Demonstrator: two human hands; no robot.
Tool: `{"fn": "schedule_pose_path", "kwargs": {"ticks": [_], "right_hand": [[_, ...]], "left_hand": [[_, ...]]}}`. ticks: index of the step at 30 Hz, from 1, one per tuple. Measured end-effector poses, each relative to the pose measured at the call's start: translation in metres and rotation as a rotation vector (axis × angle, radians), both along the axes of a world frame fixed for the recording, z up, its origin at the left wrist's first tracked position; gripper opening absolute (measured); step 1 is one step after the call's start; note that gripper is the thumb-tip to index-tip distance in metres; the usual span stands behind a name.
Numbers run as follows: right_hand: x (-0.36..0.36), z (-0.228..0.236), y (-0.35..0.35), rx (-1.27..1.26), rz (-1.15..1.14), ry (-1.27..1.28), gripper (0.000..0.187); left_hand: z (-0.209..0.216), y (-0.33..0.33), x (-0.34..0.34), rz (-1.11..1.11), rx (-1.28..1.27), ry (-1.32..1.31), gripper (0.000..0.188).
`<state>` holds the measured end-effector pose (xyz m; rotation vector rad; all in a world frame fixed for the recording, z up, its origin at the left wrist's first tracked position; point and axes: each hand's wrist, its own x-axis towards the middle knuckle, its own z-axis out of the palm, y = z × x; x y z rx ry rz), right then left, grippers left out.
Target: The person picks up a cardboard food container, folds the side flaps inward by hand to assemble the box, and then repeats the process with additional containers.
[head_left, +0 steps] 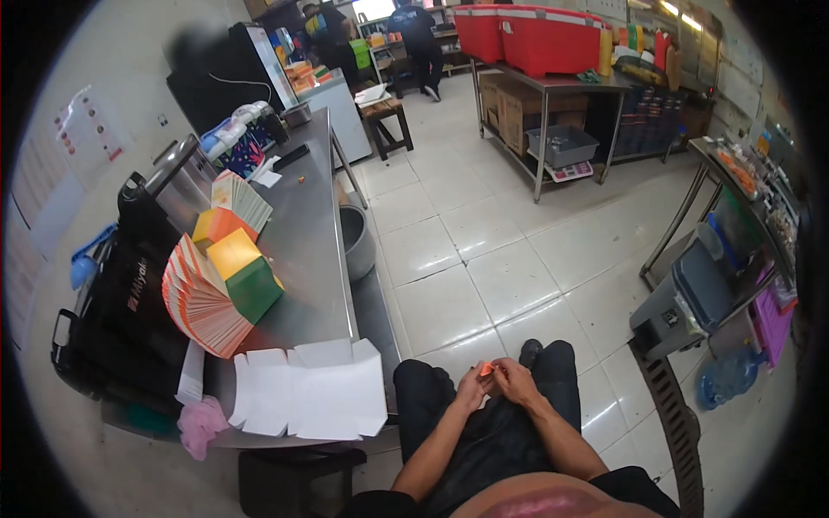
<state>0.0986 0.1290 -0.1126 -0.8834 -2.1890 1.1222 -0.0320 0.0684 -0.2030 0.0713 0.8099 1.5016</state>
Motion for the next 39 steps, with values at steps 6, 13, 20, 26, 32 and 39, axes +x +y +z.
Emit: {"fn": "schedule_pose_path", "kwargs": {"ticks": [6, 13, 20, 26, 32, 39], "right_hand": [[0.004, -0.015, 0.014, -0.075, -0.169, 0.024, 0.020], [-0.001, -0.003, 0.004, 0.015, -0.145, 0.123, 0.020], [-0.001, -0.005, 0.007, 0.030, -0.141, 0.177, 0.017], [0.001, -0.004, 0.009, 0.108, -0.116, 0.185, 0.016], [0.000, -0.012, 0.011, 0.072, -0.075, 0.161, 0.017], [0.007, -0.023, 0.016, -0.005, -0.052, 0.155, 0.020]], "left_hand": [[0.027, 0.011, 0.013, 0.058, -0.204, 0.469, 0.021], [0.033, 0.002, 0.020, 0.076, -0.173, 1.028, 0.028], [0.038, 0.000, 0.021, 0.083, 0.012, 0.990, 0.027], [0.028, 0.001, 0.020, 0.074, 0.051, 0.705, 0.032], [0.011, 0.001, 0.016, 0.059, -0.006, 0.734, 0.032], [0.037, -0.002, 0.022, 0.063, 0.041, 0.742, 0.029]]}}
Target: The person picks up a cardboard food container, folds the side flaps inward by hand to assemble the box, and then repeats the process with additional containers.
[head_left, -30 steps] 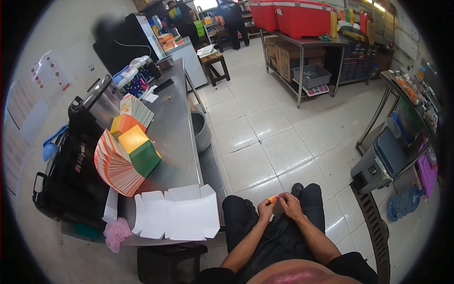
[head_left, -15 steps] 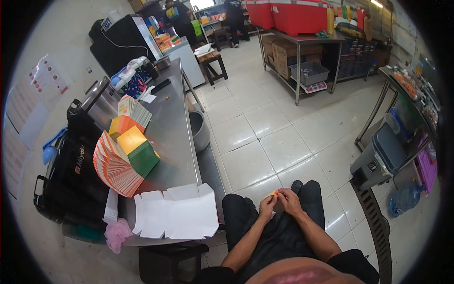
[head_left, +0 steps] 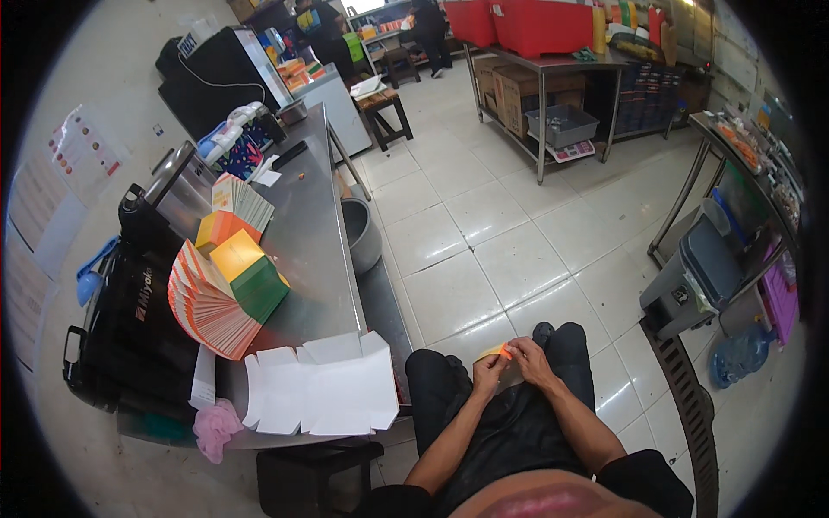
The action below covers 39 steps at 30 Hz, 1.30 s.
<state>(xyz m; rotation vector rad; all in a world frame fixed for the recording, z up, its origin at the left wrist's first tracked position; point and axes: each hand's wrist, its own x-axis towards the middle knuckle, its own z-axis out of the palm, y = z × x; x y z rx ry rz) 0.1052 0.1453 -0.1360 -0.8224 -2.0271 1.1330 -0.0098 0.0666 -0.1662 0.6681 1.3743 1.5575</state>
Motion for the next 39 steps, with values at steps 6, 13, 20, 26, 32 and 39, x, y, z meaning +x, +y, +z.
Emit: {"fn": "schedule_pose_path", "kwargs": {"ticks": [6, 13, 20, 26, 32, 39], "right_hand": [[0.001, 0.007, 0.004, -0.087, 0.037, 0.002, 0.020], [0.003, -0.009, 0.007, -0.171, 0.072, -0.002, 0.022], [0.006, -0.011, -0.001, -0.176, 0.036, -0.004, 0.018], [-0.008, -0.014, -0.005, -0.247, -0.005, -0.019, 0.024], [-0.006, -0.020, 0.003, -0.101, -0.059, -0.047, 0.026], [-0.004, -0.009, 0.001, -0.142, -0.093, -0.055, 0.028]], "left_hand": [[0.003, 0.000, -0.002, -0.024, -0.017, 0.036, 0.029], [-0.008, 0.000, -0.002, -0.015, 0.008, 0.027, 0.030], [-0.011, -0.002, 0.002, -0.012, -0.033, 0.066, 0.027], [-0.030, 0.003, -0.009, 0.017, -0.031, -0.107, 0.024], [-0.033, 0.010, -0.002, 0.019, -0.034, -0.106, 0.021], [-0.031, 0.009, -0.001, 0.002, -0.031, -0.175, 0.021]]}}
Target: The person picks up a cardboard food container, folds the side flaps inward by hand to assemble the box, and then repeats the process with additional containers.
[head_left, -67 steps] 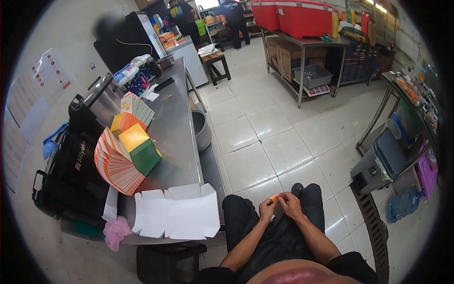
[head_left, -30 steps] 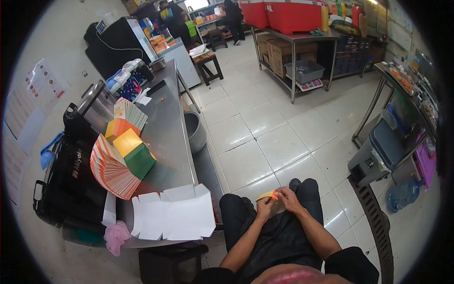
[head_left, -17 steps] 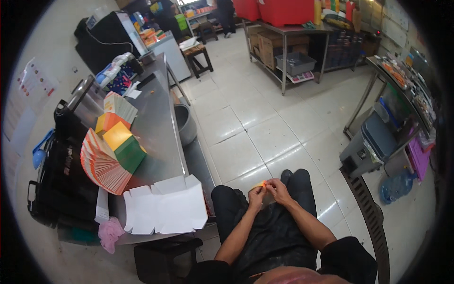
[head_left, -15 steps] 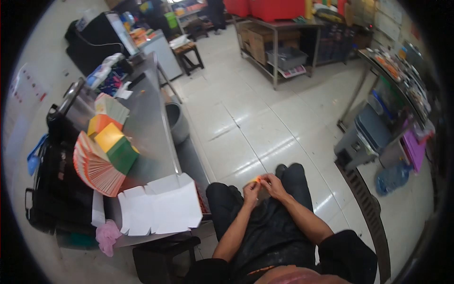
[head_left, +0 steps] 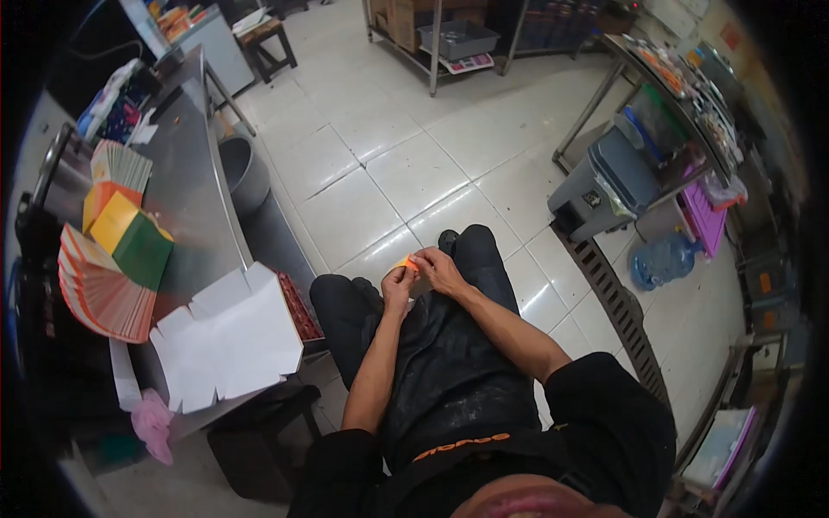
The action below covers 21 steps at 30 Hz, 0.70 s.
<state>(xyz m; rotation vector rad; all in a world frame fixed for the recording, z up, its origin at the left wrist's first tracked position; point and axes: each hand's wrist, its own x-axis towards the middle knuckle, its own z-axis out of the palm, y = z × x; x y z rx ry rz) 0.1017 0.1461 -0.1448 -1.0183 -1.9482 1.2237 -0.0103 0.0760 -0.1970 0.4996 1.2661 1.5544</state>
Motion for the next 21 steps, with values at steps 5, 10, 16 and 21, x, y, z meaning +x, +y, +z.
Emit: {"fn": "schedule_pose_path", "kwargs": {"ticks": [5, 10, 16, 21], "right_hand": [[0.000, -0.004, -0.005, -0.073, 0.015, -0.020, 0.028], [-0.001, -0.013, -0.005, -0.029, 0.064, -0.029, 0.024], [0.002, -0.018, 0.005, 0.057, 0.062, -0.030, 0.024], [-0.009, -0.012, 0.001, -0.113, 0.002, 0.007, 0.024]], "left_hand": [[0.007, -0.008, 0.000, -0.024, -0.001, 0.013, 0.024], [0.025, -0.017, -0.005, -0.050, -0.034, 0.132, 0.028], [0.018, 0.000, 0.002, -0.002, 0.072, 0.121, 0.023], [0.029, -0.003, -0.003, 0.015, -0.018, 0.194, 0.023]]}}
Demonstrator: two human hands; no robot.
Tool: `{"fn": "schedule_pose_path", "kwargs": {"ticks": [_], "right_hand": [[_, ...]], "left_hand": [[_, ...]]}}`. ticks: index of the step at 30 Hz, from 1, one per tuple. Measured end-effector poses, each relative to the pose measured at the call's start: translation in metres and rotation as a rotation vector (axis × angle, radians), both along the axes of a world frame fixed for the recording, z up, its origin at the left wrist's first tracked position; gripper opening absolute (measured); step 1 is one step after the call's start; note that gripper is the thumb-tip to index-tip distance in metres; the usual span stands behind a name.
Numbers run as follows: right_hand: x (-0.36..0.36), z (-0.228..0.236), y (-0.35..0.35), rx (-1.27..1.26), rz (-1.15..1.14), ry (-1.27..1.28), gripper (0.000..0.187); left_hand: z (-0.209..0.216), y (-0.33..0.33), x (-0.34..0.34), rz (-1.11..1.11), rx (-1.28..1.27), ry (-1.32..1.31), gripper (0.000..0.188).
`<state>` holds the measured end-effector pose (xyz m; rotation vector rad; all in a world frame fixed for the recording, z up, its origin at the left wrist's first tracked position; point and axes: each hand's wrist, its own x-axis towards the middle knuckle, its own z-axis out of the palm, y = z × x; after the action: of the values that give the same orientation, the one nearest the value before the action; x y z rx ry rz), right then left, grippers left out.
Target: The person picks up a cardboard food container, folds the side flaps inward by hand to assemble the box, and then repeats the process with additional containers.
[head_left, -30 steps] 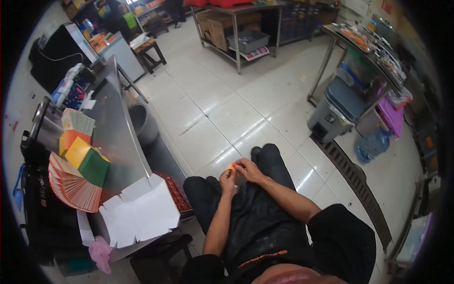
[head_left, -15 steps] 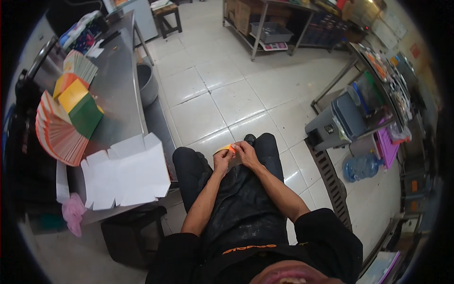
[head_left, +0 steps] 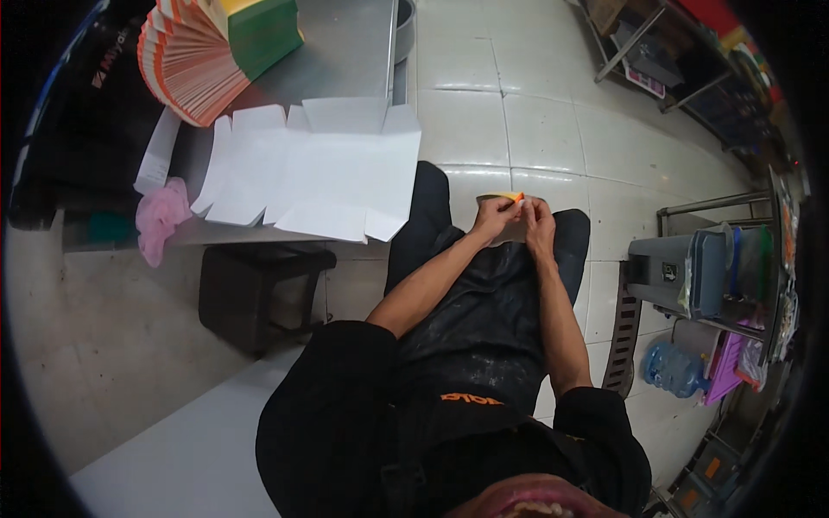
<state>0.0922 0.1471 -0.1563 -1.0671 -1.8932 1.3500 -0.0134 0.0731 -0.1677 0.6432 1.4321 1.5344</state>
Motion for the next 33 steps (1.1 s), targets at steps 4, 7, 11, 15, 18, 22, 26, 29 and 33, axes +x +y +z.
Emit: {"fn": "schedule_pose_path", "kwargs": {"ticks": [4, 7, 11, 15, 18, 22, 26, 29, 33], "right_hand": [[-0.005, 0.008, -0.005, -0.018, -0.022, -0.020, 0.027], [-0.004, 0.010, -0.005, -0.006, -0.038, -0.071, 0.025], [-0.001, 0.009, -0.003, 0.040, 0.007, -0.030, 0.029], [0.004, 0.009, 0.002, -0.070, 0.044, -0.105, 0.031], [0.007, 0.008, 0.007, -0.200, 0.062, 0.040, 0.028], [0.007, 0.008, 0.004, -0.205, 0.103, 0.059, 0.026], [0.010, 0.002, 0.011, -0.174, 0.151, 0.082, 0.026], [0.009, 0.007, 0.010, -0.157, 0.121, -0.039, 0.027], [0.008, 0.006, 0.010, -0.123, 0.120, -0.112, 0.031]], "left_hand": [[-0.002, 0.000, -0.004, 0.028, 0.035, -0.128, 0.025], [-0.007, 0.000, -0.004, 0.035, 0.074, -0.147, 0.029], [-0.008, 0.000, -0.003, 0.038, 0.066, -0.188, 0.031], [-0.004, -0.003, -0.003, 0.053, 0.043, -0.247, 0.026], [0.009, -0.003, -0.003, 0.022, 0.027, -0.223, 0.022], [0.010, -0.009, -0.004, 0.068, 0.047, -0.232, 0.024], [0.001, -0.002, 0.000, 0.057, 0.075, -0.264, 0.026], [-0.009, 0.000, -0.002, 0.059, 0.086, -0.283, 0.028], [-0.016, 0.001, -0.001, 0.054, 0.080, -0.259, 0.024]]}}
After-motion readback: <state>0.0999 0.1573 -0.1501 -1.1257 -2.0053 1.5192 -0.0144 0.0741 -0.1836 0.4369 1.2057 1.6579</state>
